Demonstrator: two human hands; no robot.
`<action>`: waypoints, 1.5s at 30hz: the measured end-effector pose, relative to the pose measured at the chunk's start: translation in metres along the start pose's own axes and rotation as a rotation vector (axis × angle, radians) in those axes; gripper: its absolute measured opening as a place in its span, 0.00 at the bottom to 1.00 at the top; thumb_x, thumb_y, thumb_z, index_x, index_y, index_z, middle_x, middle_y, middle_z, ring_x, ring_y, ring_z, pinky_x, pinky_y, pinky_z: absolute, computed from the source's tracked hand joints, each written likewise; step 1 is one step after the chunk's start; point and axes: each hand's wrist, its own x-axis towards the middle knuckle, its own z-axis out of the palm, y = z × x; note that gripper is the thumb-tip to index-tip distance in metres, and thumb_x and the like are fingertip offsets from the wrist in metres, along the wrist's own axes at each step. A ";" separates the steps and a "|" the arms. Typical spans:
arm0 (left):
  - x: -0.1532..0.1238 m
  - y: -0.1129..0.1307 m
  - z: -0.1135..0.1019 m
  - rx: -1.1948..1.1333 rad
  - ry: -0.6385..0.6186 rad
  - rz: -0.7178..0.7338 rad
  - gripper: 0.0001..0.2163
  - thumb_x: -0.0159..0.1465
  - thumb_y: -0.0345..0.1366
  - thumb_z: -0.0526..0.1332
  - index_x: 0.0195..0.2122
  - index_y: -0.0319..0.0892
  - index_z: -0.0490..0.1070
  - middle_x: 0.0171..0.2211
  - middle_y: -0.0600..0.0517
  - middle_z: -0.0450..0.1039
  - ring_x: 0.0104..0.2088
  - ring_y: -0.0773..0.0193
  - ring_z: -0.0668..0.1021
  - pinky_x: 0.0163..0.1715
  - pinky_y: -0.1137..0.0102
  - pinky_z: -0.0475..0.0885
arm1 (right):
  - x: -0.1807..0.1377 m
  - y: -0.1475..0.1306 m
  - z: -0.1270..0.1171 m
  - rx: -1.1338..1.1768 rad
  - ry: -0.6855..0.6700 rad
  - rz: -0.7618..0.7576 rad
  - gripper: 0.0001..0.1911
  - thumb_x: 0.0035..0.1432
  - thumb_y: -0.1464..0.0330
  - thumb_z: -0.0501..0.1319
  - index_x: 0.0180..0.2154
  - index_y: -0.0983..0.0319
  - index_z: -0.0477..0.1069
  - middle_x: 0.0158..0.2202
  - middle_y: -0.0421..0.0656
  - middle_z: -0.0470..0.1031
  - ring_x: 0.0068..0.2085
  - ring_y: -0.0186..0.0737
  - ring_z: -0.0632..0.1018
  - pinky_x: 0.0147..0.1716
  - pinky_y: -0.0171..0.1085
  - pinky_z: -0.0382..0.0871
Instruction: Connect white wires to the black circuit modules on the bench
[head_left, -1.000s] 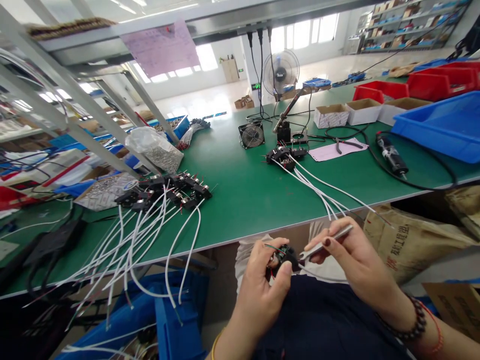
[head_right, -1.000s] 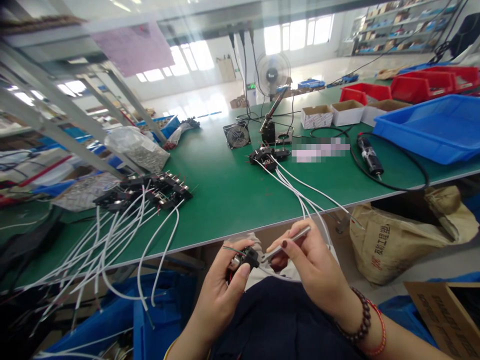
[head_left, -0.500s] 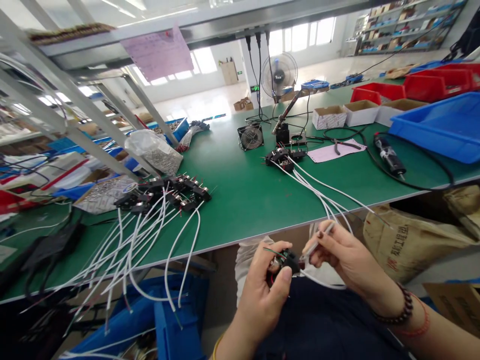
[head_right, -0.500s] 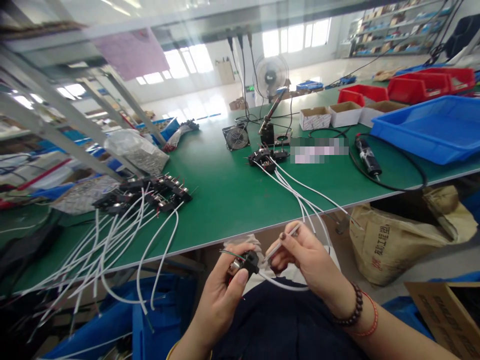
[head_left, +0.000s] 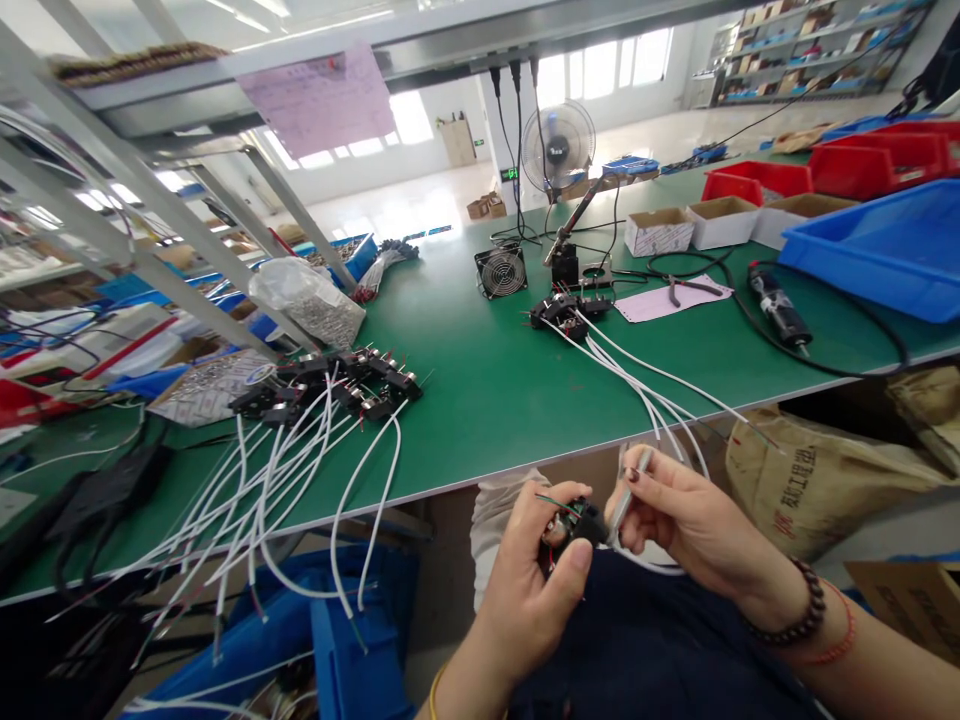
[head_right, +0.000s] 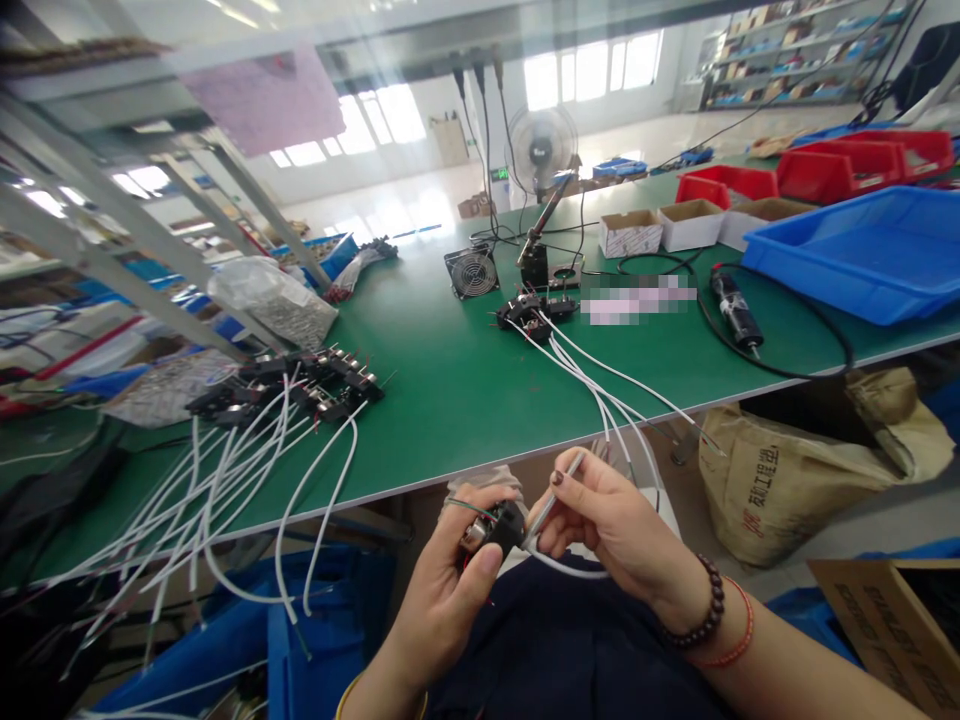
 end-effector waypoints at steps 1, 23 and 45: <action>0.000 0.000 -0.001 -0.005 -0.008 0.011 0.18 0.73 0.46 0.60 0.60 0.48 0.75 0.52 0.46 0.76 0.53 0.51 0.78 0.52 0.60 0.73 | 0.003 -0.001 -0.001 0.088 -0.020 0.069 0.25 0.67 0.49 0.72 0.39 0.58 0.64 0.30 0.40 0.82 0.26 0.36 0.84 0.26 0.29 0.79; -0.001 -0.005 -0.001 -0.003 0.011 0.071 0.17 0.74 0.46 0.60 0.61 0.49 0.74 0.49 0.48 0.73 0.49 0.54 0.77 0.50 0.62 0.71 | 0.003 -0.005 0.003 0.090 -0.065 -0.105 0.21 0.71 0.52 0.72 0.41 0.58 0.66 0.34 0.38 0.84 0.30 0.33 0.85 0.32 0.28 0.82; 0.000 -0.002 0.004 0.136 0.069 -0.102 0.16 0.72 0.44 0.60 0.58 0.47 0.75 0.54 0.44 0.75 0.54 0.51 0.79 0.54 0.58 0.73 | -0.021 0.000 0.011 -0.547 0.100 -0.532 0.05 0.83 0.60 0.57 0.49 0.52 0.65 0.43 0.40 0.85 0.39 0.33 0.87 0.41 0.26 0.83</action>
